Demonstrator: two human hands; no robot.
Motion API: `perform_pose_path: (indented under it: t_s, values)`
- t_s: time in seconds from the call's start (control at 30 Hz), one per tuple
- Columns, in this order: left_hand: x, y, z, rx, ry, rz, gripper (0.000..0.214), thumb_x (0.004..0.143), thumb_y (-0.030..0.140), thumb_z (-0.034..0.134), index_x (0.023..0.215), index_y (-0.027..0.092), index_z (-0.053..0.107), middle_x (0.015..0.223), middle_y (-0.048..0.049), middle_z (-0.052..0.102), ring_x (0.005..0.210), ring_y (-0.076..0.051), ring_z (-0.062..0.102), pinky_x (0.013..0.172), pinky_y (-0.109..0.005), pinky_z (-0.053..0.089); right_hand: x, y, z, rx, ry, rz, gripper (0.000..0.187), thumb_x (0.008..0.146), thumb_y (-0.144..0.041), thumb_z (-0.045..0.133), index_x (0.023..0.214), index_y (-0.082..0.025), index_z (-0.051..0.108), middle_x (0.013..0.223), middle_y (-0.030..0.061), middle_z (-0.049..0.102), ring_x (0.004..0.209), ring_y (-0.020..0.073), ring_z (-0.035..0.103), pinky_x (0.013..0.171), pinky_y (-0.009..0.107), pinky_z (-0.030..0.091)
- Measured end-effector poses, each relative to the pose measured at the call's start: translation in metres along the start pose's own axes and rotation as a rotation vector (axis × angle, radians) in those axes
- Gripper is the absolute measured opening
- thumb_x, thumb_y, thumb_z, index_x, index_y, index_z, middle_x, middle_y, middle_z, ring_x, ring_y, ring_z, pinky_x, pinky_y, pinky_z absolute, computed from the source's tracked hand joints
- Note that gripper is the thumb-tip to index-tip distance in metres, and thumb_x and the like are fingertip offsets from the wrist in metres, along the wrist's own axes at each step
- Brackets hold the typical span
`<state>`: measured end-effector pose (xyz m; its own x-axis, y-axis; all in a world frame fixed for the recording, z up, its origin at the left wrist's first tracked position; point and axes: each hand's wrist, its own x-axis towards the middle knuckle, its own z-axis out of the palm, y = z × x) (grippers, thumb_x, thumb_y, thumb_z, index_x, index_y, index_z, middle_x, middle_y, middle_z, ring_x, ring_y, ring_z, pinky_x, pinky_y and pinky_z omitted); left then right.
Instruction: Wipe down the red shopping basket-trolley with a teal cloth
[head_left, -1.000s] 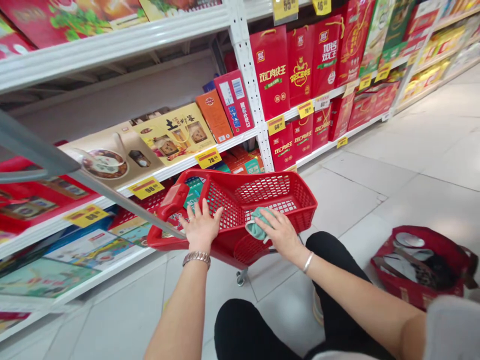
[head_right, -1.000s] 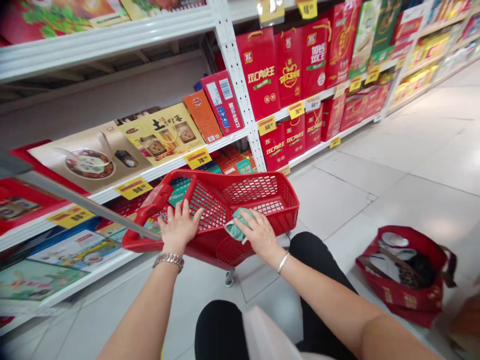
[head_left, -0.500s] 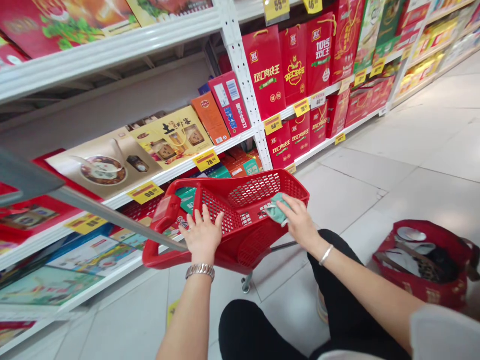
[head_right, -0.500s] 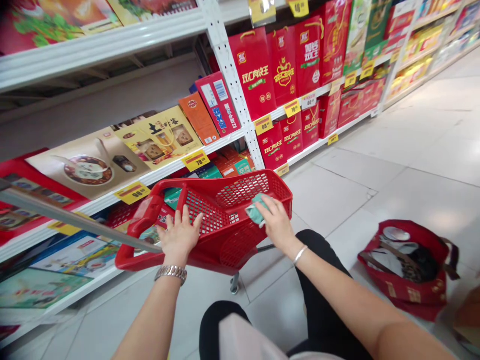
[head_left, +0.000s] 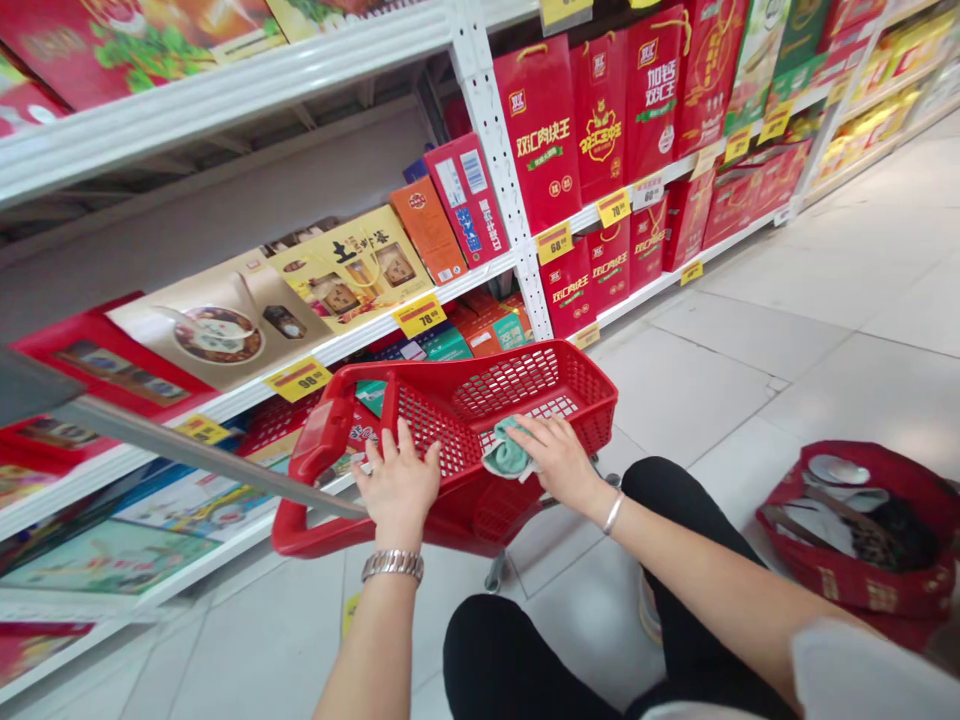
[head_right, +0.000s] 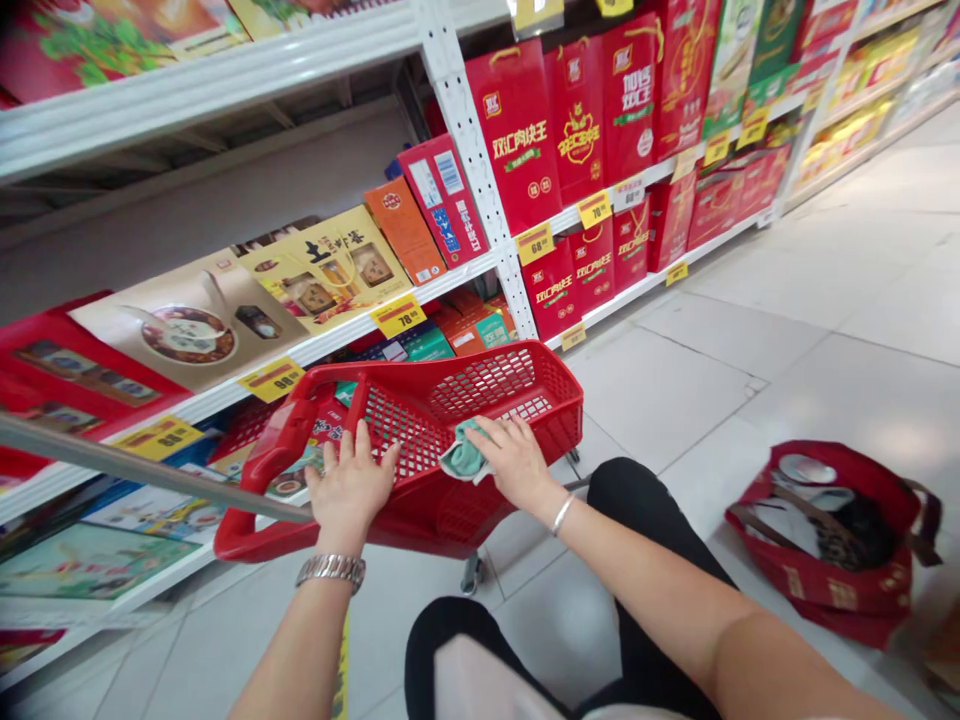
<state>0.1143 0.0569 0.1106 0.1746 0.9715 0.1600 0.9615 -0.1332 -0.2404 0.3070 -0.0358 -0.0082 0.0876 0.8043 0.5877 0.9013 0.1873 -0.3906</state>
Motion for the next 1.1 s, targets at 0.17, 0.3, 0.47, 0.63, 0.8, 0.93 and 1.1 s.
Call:
perform_pose_path:
  t_s: [0.17,0.3,0.47,0.63,0.8,0.93,1.1]
  values:
    - [-0.004,-0.009,0.005,0.003,0.025,0.010,0.073,0.097,0.053,0.030,0.157,0.013,0.032,0.159,-0.0167,0.042,0.147,-0.040,0.035,0.116,-0.063,0.030,-0.017,0.065,-0.031,-0.152,0.002,0.109,0.079,0.068,0.005,0.049,0.139,-0.029,0.060,0.145,0.0061,0.059,0.131,0.0307,0.051,0.116,0.061,0.030]
    - [-0.010,-0.012,0.011,-0.002,0.069,0.005,0.072,0.097,0.052,0.030,0.157,0.014,0.033,0.158,-0.0176,0.043,0.147,-0.040,0.036,0.116,-0.065,0.030,-0.020,0.103,-0.051,-0.224,0.070,0.224,0.067,0.074,0.004,0.045,0.131,-0.026,0.065,0.136,0.0087,0.065,0.125,0.0338,0.054,0.111,0.068,0.034]
    - [-0.016,-0.011,0.007,0.013,0.070,-0.020,0.070,0.097,0.050,0.031,0.156,0.012,0.034,0.158,-0.0179,0.044,0.146,-0.041,0.037,0.117,-0.065,0.026,-0.004,0.060,-0.045,-0.076,0.216,0.136,0.063,0.080,0.003,0.041,0.134,-0.021,0.063,0.136,0.0108,0.063,0.123,0.0289,0.054,0.109,0.051,0.046]
    - [-0.020,-0.012,0.005,0.007,0.072,-0.024,0.070,0.097,0.049,0.033,0.156,0.012,0.035,0.156,-0.0183,0.046,0.145,-0.040,0.038,0.117,-0.062,0.029,0.009,-0.050,0.001,0.136,0.071,-0.189,0.059,0.087,-0.002,0.048,0.141,-0.024,0.057,0.147,0.0084,0.056,0.138,0.0262,0.043,0.114,0.050,0.041]
    - [-0.024,-0.016,0.005,0.026,0.061,-0.024,0.070,0.096,0.050,0.035,0.155,0.012,0.037,0.156,-0.0164,0.046,0.146,-0.039,0.038,0.115,-0.060,0.033,0.008,-0.086,0.018,0.167,-0.076,-0.141,0.064,0.084,-0.010,0.061,0.145,-0.029,0.053,0.149,0.0091,0.055,0.140,0.0322,0.040,0.115,0.060,0.031]
    - [-0.028,-0.021,0.005,0.036,0.049,-0.032,0.070,0.096,0.052,0.035,0.155,0.014,0.038,0.157,-0.0158,0.045,0.145,-0.040,0.039,0.115,-0.060,0.034,0.005,-0.057,0.006,0.139,-0.097,-0.076,0.068,0.079,-0.002,0.057,0.142,-0.028,0.055,0.142,0.0078,0.061,0.127,0.0280,0.051,0.116,0.056,0.029]
    - [-0.034,-0.025,0.004,0.053,0.035,-0.024,0.070,0.096,0.051,0.034,0.155,0.014,0.037,0.157,-0.0170,0.045,0.146,-0.039,0.038,0.116,-0.060,0.032,-0.013,0.007,-0.014,-0.017,-0.071,-0.050,0.079,0.071,0.007,0.050,0.141,-0.029,0.056,0.143,0.0056,0.061,0.130,0.0274,0.050,0.117,0.055,0.027]
